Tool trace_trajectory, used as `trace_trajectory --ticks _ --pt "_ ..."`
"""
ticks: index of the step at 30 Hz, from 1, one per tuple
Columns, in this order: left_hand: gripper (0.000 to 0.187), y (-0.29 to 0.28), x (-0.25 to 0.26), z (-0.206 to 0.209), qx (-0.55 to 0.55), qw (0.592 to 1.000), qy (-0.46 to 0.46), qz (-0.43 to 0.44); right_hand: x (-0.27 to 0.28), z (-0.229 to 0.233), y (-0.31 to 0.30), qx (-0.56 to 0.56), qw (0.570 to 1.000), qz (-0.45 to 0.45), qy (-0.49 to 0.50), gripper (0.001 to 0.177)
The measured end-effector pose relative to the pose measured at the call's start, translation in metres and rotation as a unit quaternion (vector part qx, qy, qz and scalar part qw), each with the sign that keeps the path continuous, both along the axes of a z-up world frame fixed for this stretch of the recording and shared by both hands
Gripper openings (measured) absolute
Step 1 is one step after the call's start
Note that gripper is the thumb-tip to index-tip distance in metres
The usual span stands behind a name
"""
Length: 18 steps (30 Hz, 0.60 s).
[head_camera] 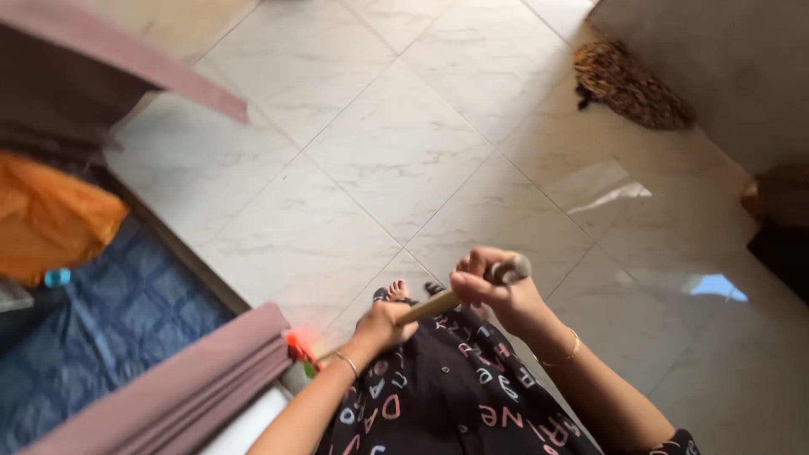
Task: Sweeping the tiled floor of a room with a broom.
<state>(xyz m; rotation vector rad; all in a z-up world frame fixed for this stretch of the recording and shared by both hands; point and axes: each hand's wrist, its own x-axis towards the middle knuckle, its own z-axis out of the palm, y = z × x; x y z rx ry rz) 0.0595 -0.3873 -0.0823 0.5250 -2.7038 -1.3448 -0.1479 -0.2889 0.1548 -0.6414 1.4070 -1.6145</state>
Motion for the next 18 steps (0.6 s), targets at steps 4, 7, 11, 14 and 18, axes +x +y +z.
trace_trajectory --ticks 4,7,11,14,18 --pt "0.018 -0.001 -0.050 0.056 -0.002 1.000 0.026 -0.011 -0.015 0.046 0.017 -0.029 0.998 0.043 0.019 0.038" --pt "0.022 -0.013 -0.112 0.062 -0.001 0.992 0.125 -0.006 -0.022 0.099 0.014 -0.120 0.972 0.096 0.176 0.042" --pt "0.029 -0.038 -0.171 0.004 -0.055 0.977 0.202 0.044 -0.003 0.084 -0.002 -0.074 0.872 0.220 0.431 0.048" --pt "0.026 -0.056 -0.191 -0.022 -0.050 0.982 0.171 0.059 0.011 0.016 -0.007 -0.088 0.857 0.200 0.467 0.023" --pt "0.019 -0.044 -0.208 0.003 0.006 0.975 0.207 0.076 0.006 -0.001 0.014 -0.064 0.845 0.248 0.470 0.022"
